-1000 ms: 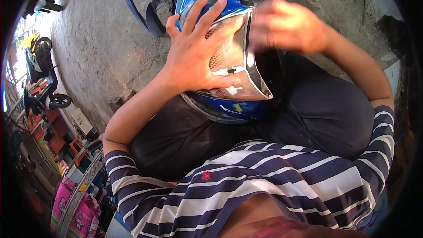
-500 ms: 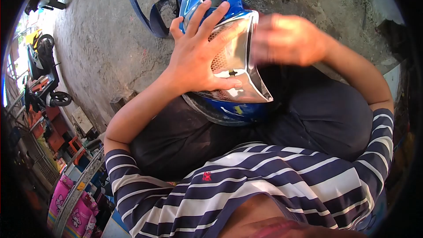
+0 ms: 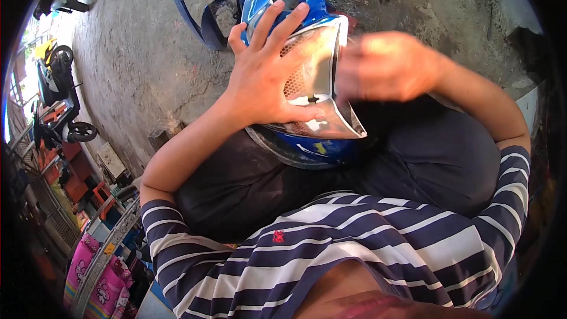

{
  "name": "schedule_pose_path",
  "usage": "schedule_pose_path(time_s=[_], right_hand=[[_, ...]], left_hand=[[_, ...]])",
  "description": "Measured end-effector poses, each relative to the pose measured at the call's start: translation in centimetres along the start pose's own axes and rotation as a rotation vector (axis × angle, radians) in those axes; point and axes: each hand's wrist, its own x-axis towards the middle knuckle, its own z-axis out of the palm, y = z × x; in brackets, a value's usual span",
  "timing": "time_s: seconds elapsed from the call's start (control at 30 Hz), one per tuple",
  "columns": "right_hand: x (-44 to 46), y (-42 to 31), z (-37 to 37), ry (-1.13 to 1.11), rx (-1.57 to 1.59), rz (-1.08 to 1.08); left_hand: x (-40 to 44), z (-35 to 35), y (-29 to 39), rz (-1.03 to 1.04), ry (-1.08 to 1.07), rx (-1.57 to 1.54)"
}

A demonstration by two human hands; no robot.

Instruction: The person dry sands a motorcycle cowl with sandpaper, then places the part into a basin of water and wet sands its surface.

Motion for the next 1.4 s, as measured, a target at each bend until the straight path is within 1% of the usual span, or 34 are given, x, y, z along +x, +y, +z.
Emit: schedule_pose_path(time_s=[0.03, 0.07, 0.1, 0.13, 0.2, 0.23, 0.3, 0.37, 0.43, 0.47, 0.5, 0.57, 0.63, 0.7, 0.73, 0.77, 0.83, 0.9, 0.93, 1.0, 1.1, 1.17, 1.2, 1.27, 1.3, 1.4], right_hand=[[-0.2, 1.3, -0.2, 0.027, -0.035, 0.093], [-0.4, 2.5, -1.5, 0.035, 0.077, 0.26], [-0.5, 2.3, -1.5, 0.03, 0.096, 0.256], [-0.4, 1.1, -1.4, -0.041, 0.101, 0.226], [0.0, -1.1, 0.9, -0.044, -0.036, -0.067], [0.0, -0.8, 0.5, -0.067, -0.103, -0.11], [-1.8, 0.2, 1.0, -0.08, -0.135, -0.014], [-2.5, 0.7, 1.2, -0.069, -0.095, 0.013], [-1.2, 0.1, 0.9, -0.059, -0.009, -0.045], [0.0, -1.5, 0.7, -0.059, 0.076, -0.11], [-0.6, -0.3, 0.9, -0.168, -0.317, -0.265], [-1.6, 0.9, -0.7, -0.09, 0.023, 0.111], [-0.8, 2.0, -1.3, -0.026, 0.121, 0.254], [-0.4, -0.6, 0.6, -0.056, 0.146, -0.02], [-0.1, -1.6, 1.2, -0.018, 0.199, -0.131], [-0.4, -0.7, 1.3, -0.066, -0.005, -0.183], [-1.2, 1.0, -0.3, -0.013, 0.052, 0.062], [-1.0, 2.1, -0.7, -0.001, 0.135, 0.214], [-1.1, 0.7, -0.3, -0.118, 0.044, 0.081], [-0.6, -1.5, 0.9, -0.099, 0.163, -0.11], [-3.2, 0.4, 1.8, -0.003, 0.032, 0.063], [-1.4, 1.5, -1.1, -0.097, 0.168, 0.221], [-2.0, 0.4, 0.6, -0.045, 0.049, 0.054], [-0.7, -1.5, 1.1, -0.015, 0.148, -0.063], [-0.9, -0.3, 1.0, -0.099, -0.063, -0.154], [-1.1, 1.5, -0.7, -0.081, 0.087, 0.099]], left_hand=[[0.1, 0.0, 0.1, 0.001, 0.009, -0.004], [0.1, 0.1, 0.2, -0.003, 0.021, -0.008], [0.1, 0.1, 0.2, 0.0, 0.024, -0.018], [0.1, 0.0, 0.1, -0.005, 0.023, -0.015], [-0.1, 0.0, 0.1, -0.005, 0.0, -0.011], [0.0, 0.0, 0.1, -0.008, 0.009, -0.016], [0.1, 0.1, 0.1, 0.013, 0.018, 0.018], [0.0, 0.1, 0.2, 0.017, 0.02, 0.034], [0.0, -0.1, -0.1, 0.017, 0.006, 0.03], [-0.2, 0.0, -0.1, 0.017, -0.008, 0.02], [-0.1, 0.1, 0.0, 0.015, 0.009, 0.019], [0.2, 0.1, 0.0, 0.022, 0.012, 0.03], [0.1, 0.1, 0.2, 0.011, 0.005, 0.022], [0.1, -0.1, -0.1, 0.017, -0.004, 0.017], [-0.1, -0.1, -0.1, 0.02, -0.015, 0.008], [0.1, 0.0, 0.0, 0.01, -0.009, 0.016], [0.2, 0.1, 0.0, 0.021, 0.002, 0.022], [0.1, 0.1, 0.2, 0.016, 0.0, 0.021], [0.3, -0.1, 0.0, 0.013, 0.0, 0.024], [0.0, -0.2, 0.1, 0.01, -0.023, 0.017], [0.2, 0.2, 0.0, 0.023, 0.009, 0.023], [0.1, 0.0, 0.2, 0.021, 0.013, 0.02], [0.2, -0.1, 0.1, 0.02, 0.01, 0.019], [-0.1, -0.1, 0.0, 0.02, -0.011, 0.006], [0.0, 0.0, 0.1, 0.005, 0.003, 0.013], [0.1, 0.2, 0.1, 0.027, 0.027, 0.033]])
